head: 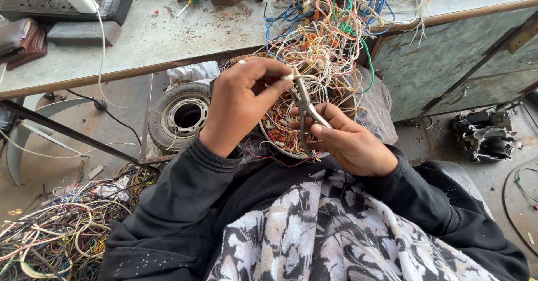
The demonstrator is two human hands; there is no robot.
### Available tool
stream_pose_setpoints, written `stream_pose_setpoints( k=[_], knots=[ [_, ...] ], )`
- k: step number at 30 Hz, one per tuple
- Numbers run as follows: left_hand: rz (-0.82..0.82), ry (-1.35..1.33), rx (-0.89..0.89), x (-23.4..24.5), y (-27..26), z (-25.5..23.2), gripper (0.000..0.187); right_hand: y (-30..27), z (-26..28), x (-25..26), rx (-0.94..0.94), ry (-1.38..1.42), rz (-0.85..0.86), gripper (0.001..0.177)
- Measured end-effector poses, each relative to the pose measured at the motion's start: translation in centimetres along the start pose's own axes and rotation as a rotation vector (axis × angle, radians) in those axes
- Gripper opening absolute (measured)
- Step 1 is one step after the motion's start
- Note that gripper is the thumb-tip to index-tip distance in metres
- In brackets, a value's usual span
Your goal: The person uses pliers to strip the insulation from multiple colored electrical wires. They repeatedly pull wires from a tangled pile, strip sections of the coating, and drop the processed pieces into a container below.
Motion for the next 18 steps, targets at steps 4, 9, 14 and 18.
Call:
stream_pose_setpoints(
  k=[4,9,14,18],
  knots=[
    [-0.062,-0.008,0.104,1.2,-1.0,2.6,0.014,-0.1,-0.7,0.1,-0.037,-0.119,-0.006,0.039],
    [-0.086,-0.188,0.333,1.0,-3.7,7.1,0.019,0.1,-1.2,0.2,-0.049,-0.119,-0.006,0.031],
    [-0.187,-0.525,0.392,0.0,-5.9,8.8,0.022,0.2,-1.3,-0.1,-0.079,-0.325,-0.02,0.035],
    [-0.251,-0.561,0.379,0.3,-6.1,8.9,0.02,-0.1,-1.1,-0.6,-0.101,-0.407,-0.001,0.038]
  ],
)
Point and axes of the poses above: each hand's wrist, its own y-axis towards the middle knuckle, its own x-axis out of the back of the hand, z = x × y, the point moved 10 cm from there along y, towards the middle knuckle, and after that the axes turned 9 degrees about -x, right-handed, at the moved point
